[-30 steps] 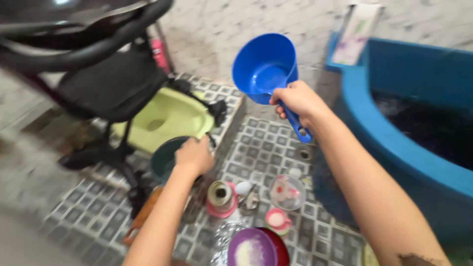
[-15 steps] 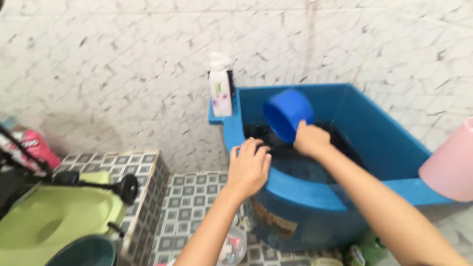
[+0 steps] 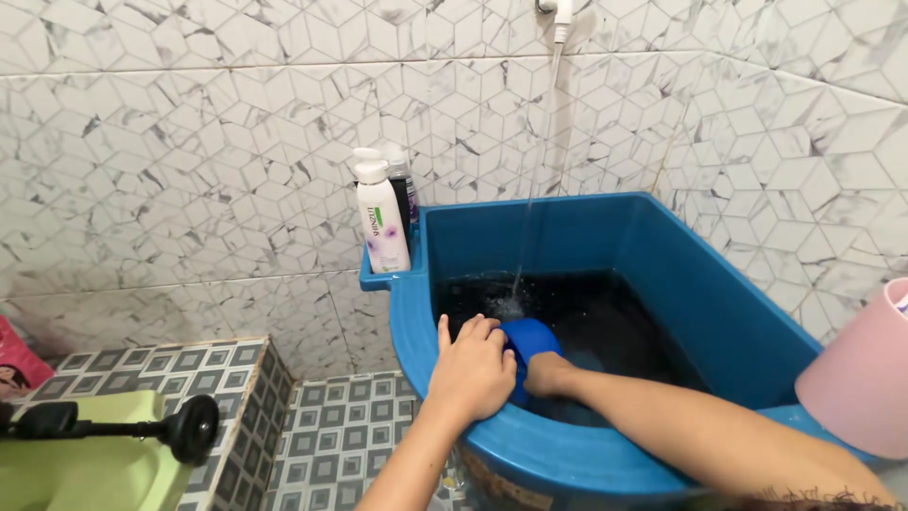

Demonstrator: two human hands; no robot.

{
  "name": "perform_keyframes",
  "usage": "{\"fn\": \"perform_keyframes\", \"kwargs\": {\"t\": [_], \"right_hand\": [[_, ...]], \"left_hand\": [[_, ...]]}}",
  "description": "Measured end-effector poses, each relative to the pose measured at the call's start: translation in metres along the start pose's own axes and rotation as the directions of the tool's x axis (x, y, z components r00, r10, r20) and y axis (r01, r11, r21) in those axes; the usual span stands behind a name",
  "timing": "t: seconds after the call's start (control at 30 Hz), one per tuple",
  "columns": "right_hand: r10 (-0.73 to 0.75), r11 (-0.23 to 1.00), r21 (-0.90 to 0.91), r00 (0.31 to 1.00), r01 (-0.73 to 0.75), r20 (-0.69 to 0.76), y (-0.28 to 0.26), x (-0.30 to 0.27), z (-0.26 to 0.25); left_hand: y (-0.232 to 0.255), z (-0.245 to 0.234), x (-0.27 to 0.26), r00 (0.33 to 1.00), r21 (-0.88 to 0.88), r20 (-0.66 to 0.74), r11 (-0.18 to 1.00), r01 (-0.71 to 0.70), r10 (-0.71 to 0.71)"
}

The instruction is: Washing kitchenware including pots, pans, and bowls using water from a tub in a bathroom setting.

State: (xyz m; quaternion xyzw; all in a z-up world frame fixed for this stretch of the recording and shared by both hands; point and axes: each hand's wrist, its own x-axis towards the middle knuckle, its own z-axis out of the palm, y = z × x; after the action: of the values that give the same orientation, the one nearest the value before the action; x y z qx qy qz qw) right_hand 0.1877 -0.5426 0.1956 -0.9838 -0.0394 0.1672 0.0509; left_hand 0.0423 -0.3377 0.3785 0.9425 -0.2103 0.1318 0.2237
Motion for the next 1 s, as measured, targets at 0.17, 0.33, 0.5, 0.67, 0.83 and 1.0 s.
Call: {"fn": "perform_keyframes", "kwargs": {"t": [0.17, 0.33, 0.5, 0.67, 0.83, 1.0], "right_hand": [[0.14, 0.734, 0.652, 0.982, -0.191, 0.131, -0.012, -0.017, -0.016], [0.125, 0.199, 0.941, 0.959, -0.275, 0.254, -0.007, -0.015, -0.04], [0.047, 0.04, 0.983, 0.983, -0.177, 0.175, -0.012, -0.045, -0.095], [0.021, 0.159, 0.978, 0.99, -0.138, 0.136, -0.05, -0.133, -0.204], [-0.144, 0.109, 0.984, 0.977, -0.144, 0.159, -0.094, -0.214, -0.25], [-0.459, -0.03, 0.998, 0.888, -0.061, 0.04, -0.141, -0.277, -0.225]], "left_hand": [[-0.001, -0.001, -0.001, 0.999, -0.024, -0.034, 1.0, 0.009, -0.009], [-0.005, 0.004, 0.001, 0.998, -0.045, -0.064, 0.999, 0.025, -0.028], [-0.02, 0.01, 0.004, 0.979, -0.249, -0.197, 0.968, 0.003, -0.054], [-0.041, -0.015, -0.035, 0.924, -0.306, -0.379, 0.949, -0.08, -0.044], [-0.079, -0.064, -0.124, 0.877, -0.243, -0.48, 0.962, -0.126, -0.007], [-0.162, -0.013, -0.229, 0.954, -0.215, -0.203, 0.961, 0.175, -0.22]]}}
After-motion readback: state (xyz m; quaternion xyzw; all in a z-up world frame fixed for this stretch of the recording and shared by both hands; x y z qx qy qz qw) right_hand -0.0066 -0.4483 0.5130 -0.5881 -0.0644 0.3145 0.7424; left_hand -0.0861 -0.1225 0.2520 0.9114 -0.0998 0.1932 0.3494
